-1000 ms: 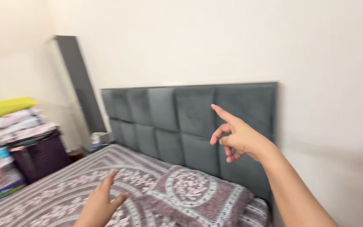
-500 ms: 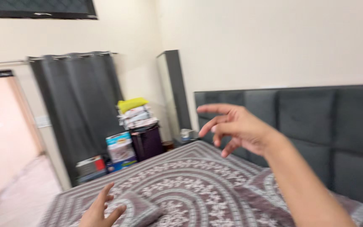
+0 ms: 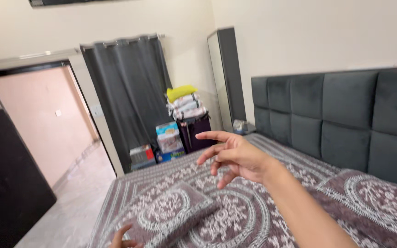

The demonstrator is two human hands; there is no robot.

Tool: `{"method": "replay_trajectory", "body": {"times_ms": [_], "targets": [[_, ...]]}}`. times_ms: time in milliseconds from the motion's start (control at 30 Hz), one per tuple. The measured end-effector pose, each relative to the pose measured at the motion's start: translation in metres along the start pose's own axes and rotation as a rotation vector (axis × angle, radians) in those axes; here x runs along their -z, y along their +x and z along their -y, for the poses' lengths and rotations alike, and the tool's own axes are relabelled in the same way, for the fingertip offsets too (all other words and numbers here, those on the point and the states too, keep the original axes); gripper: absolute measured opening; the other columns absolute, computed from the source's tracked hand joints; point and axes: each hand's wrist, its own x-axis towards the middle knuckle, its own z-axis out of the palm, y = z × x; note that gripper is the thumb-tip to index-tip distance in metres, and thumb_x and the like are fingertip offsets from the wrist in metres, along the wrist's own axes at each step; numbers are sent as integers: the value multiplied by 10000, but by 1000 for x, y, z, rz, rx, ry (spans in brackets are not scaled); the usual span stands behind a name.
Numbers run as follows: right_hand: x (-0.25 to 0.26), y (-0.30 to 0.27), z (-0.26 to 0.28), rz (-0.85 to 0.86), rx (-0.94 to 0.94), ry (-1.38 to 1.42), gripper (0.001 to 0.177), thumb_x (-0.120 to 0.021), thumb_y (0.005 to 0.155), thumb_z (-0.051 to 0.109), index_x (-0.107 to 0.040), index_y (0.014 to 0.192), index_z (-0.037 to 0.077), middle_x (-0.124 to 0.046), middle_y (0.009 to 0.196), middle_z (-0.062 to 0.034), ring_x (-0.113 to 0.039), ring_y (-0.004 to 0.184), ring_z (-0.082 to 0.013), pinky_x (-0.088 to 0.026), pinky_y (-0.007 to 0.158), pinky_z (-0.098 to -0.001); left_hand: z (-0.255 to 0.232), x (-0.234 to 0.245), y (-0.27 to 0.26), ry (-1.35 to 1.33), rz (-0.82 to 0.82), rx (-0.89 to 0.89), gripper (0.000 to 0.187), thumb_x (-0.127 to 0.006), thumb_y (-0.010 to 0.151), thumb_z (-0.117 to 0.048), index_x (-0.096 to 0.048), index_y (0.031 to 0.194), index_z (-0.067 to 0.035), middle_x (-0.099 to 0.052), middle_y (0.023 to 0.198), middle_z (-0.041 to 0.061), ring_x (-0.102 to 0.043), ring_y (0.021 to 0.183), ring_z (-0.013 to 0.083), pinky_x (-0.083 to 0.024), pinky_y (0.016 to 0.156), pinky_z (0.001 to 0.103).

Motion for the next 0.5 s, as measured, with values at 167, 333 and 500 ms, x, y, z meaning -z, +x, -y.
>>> {"method": "replay_trajectory", "body": {"times_ms": [167,333,500], "targets": [[46,-19,-62,-63,-66,177,637,-607,899,-13,-465,1504,127,-720,1138,-190,-714,768,-164,-681,614,-403,19,-89,-47,58,94,-122,687,-819,793,-440,-534,1388,-246,-829,901,64,-840,904,170,-632,844,316],[122,-87,-126,-243,-235,123,550,-614,908,6,-496,1445,36,-723,1126,-198,-707,754,-179,-680,600,-426,-5,-241,-112,72,173,-95,500,-783,804,-406,-650,1240,-202,-820,821,41,-805,722,193,-605,711,351],[192,-161,-215,-333,-491,22,497,-508,867,-54,-547,1357,23,-719,1080,-174,-733,765,-200,-687,634,-487,2,-394,-167,-8,290,-89,389,-783,814,-370,-703,1114,-136,-781,719,84,-766,683,231,-575,688,372]]}}
